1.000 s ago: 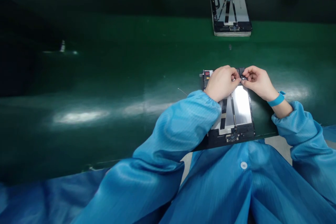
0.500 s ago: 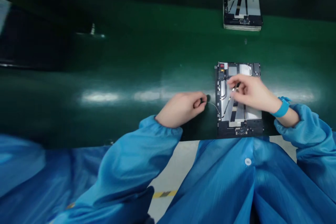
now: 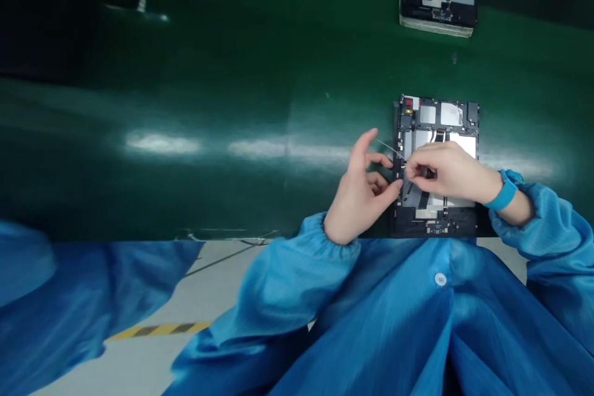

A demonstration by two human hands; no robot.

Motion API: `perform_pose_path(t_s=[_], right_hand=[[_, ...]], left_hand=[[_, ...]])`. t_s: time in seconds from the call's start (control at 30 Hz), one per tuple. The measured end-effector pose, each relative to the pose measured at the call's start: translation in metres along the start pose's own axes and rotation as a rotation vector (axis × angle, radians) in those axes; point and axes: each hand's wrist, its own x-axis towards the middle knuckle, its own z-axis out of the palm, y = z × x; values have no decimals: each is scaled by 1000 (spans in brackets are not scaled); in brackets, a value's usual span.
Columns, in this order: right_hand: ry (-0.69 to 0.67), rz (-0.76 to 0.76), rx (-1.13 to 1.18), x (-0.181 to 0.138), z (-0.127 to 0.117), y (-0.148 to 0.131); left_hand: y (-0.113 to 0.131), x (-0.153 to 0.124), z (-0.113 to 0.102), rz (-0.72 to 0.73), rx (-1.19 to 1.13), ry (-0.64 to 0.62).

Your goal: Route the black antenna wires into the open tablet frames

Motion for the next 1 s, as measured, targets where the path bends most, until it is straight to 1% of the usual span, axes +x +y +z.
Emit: perform_pose_path(t_s=[0.03,0.1,0.17,0.27,0.37,0.5,0.6,0.8,0.9,1.0], right_hand=[[15,-19,-13,2,0,2],[39,-49,-24,7,2,6],[59,-64,-17,13,3,11],[83,-69,-8,19,3,17],[94,-70,9,24,1,21],[73,-62,73,28,-1,23],[71,-56,78,30,0,25],[125,-103,32,33,8,29],[135,-109,16,34,10,31],[132,-102,10,35,10,32]], left_hand=[[-3,0,2,-23,-45,-26],[-7,0,5,-50,-121,-20],[-11,0,6,-44,-199,4],[-15,1,7,-20,-308,3],[-16,4,7,-50,-368,-12],[-13,6,5,-101,-406,-30],[-10,7,3,-131,-429,-34],[-1,14,3,-199,-390,31],[0,21,3,-200,-382,79],[-1,29,1,-186,-383,83]])
